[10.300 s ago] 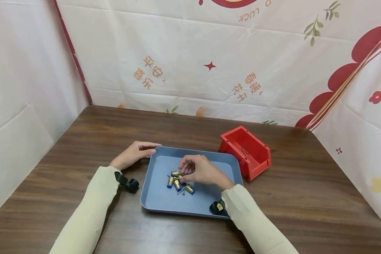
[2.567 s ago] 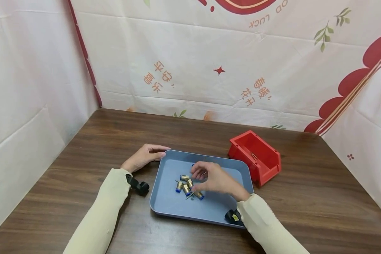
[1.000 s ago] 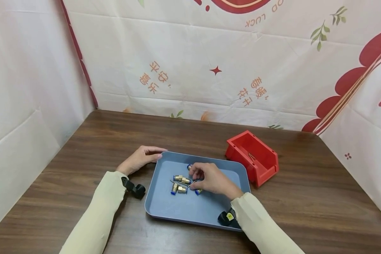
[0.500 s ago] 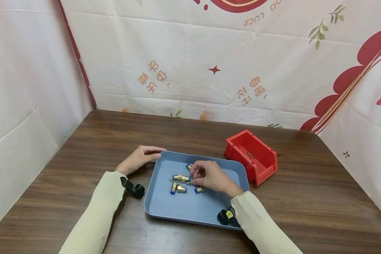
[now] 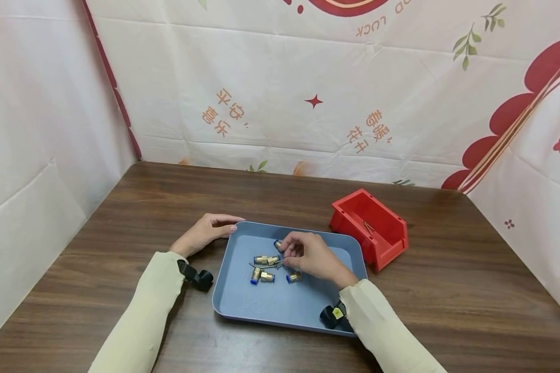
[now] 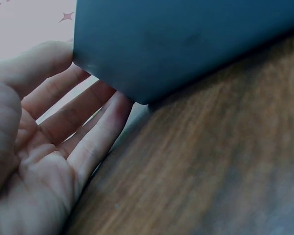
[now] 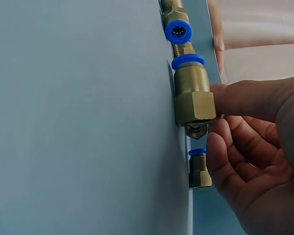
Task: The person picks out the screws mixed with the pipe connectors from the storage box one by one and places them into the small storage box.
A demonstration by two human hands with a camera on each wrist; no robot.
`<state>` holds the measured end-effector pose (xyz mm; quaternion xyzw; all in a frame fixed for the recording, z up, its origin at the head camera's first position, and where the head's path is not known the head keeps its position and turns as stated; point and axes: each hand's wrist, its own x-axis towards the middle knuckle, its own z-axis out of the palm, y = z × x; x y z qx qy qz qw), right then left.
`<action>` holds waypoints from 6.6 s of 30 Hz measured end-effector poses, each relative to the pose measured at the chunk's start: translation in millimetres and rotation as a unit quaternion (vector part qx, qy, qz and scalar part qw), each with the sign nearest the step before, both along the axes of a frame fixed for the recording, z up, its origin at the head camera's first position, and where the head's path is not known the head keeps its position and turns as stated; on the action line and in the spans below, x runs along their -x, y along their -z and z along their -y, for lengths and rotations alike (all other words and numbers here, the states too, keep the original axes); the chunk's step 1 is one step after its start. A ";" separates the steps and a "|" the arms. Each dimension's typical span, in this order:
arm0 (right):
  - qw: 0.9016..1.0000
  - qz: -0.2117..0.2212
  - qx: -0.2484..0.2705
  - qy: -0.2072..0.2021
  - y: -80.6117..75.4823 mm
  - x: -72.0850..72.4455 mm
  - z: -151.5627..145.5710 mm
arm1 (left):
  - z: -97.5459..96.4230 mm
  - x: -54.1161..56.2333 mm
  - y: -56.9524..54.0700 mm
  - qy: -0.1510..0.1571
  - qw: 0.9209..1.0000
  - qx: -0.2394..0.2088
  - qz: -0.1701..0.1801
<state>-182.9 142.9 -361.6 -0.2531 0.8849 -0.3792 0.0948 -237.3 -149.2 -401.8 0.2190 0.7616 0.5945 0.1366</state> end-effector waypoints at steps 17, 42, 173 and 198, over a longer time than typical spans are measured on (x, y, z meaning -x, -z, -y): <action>0.998 -0.029 0.039 0.033 -3.0 2.7 -3.5 | -2.2 -1.3 -1.4 0.002 1.000 0.001 -0.004; 0.985 -0.096 0.043 0.134 -41.2 10.7 -62.4 | -0.1 -3.0 -0.9 0.005 1.000 -0.006 0.000; 0.990 -0.053 0.084 0.097 -14.3 18.0 -31.0 | -1.9 2.1 -0.6 0.007 1.000 -0.005 0.004; 1.000 0.016 -0.015 -0.007 -7.0 12.1 -13.0 | -1.5 0.8 -2.3 0.007 1.000 0.000 0.001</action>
